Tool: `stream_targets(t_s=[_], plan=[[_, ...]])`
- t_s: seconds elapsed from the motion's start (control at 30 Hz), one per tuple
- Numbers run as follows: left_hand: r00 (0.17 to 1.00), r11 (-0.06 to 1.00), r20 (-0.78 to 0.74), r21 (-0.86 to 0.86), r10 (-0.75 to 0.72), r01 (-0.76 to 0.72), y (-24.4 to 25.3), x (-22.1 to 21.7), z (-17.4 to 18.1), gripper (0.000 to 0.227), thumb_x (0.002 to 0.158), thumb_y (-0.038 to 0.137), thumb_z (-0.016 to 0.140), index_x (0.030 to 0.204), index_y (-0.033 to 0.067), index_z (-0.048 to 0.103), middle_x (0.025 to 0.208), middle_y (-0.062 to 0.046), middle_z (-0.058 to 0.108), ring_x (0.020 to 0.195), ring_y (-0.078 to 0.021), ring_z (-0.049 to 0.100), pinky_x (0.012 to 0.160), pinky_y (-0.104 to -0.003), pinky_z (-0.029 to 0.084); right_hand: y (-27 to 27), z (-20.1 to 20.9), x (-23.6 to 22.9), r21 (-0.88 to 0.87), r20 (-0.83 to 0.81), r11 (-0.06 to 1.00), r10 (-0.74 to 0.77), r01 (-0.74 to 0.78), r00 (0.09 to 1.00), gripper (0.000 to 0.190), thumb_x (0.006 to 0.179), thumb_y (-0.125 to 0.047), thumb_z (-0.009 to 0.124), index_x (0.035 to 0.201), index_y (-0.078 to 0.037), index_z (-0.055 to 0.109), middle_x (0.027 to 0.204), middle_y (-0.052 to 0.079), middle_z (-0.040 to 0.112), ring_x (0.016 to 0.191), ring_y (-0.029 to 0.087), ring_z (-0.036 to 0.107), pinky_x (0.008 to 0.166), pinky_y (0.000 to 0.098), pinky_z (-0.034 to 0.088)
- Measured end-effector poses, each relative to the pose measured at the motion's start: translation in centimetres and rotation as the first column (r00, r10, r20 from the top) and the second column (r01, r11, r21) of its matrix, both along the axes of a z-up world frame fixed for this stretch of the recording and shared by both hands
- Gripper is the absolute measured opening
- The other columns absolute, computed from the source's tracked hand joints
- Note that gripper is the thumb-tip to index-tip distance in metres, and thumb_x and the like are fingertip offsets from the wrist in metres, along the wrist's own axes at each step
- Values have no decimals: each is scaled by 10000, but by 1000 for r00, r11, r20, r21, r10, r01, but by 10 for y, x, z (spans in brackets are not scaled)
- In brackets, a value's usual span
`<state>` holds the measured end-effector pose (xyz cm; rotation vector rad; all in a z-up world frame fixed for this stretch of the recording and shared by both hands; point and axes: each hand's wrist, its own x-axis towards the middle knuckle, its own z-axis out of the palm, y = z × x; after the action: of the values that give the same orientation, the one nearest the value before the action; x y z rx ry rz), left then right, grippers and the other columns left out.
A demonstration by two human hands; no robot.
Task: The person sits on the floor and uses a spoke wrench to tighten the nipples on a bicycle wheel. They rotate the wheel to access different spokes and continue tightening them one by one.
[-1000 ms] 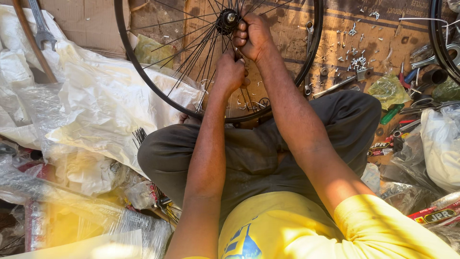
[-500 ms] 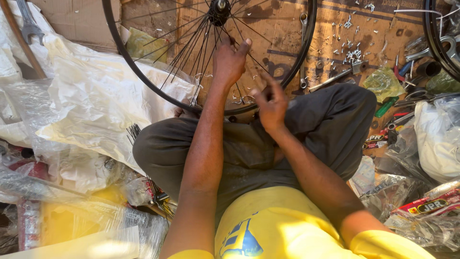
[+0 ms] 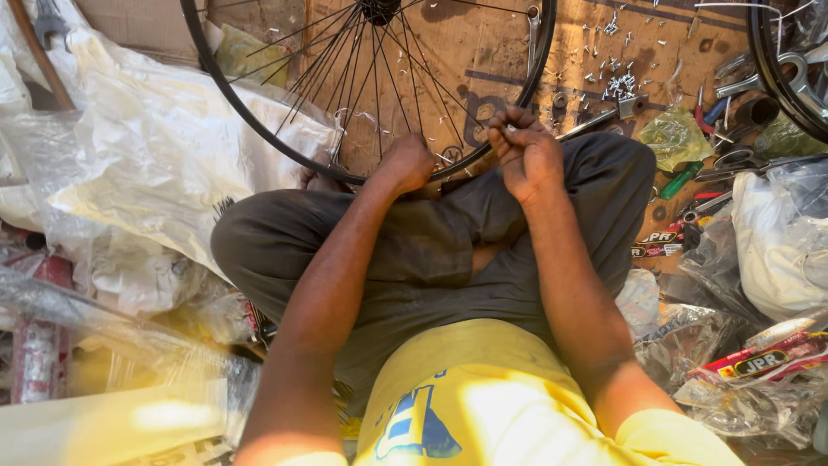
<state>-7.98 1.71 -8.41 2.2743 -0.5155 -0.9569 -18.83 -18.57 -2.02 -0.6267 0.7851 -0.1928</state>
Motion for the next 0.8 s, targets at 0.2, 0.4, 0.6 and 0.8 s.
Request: stream_targets(t_s=[0.2,0.4,0.6,0.8], plan=[[997,996,-68,-78,43,-48,2,0,-13,298,883,149,590,1120,-20,654,1094,-299,689,1072,-472,661,895,-508,538,6,-1,-1,-67,65,995,-64,69,996,142,1033,-42,572,1156,-57,641,962,123,726,800,227,702,677,360,613],[855,880,-467,-278,227,-385,-27,5,23,212,951,173,671,1039,25,547,812,-150,675,693,-344,702,487,-483,601,-3,1,-14,-198,154,947,-224,253,962,127,999,-81,645,1120,-83,605,918,128,743,758,221,699,662,368,599],[745,710,-661,-482,90,-513,-14,27,85,206,970,88,696,989,30,500,791,-184,688,603,-311,750,449,-462,626,12,0,-5,-343,259,907,-158,243,953,104,1030,-87,775,1089,-39,704,894,55,687,740,139,624,623,311,540],[742,702,-669,-505,50,-502,-14,38,107,193,965,96,706,972,31,524,779,-189,723,633,-304,801,459,-418,645,41,21,6,-518,324,827,-46,218,945,158,989,-10,719,1146,6,727,967,95,746,817,166,705,685,325,613]])
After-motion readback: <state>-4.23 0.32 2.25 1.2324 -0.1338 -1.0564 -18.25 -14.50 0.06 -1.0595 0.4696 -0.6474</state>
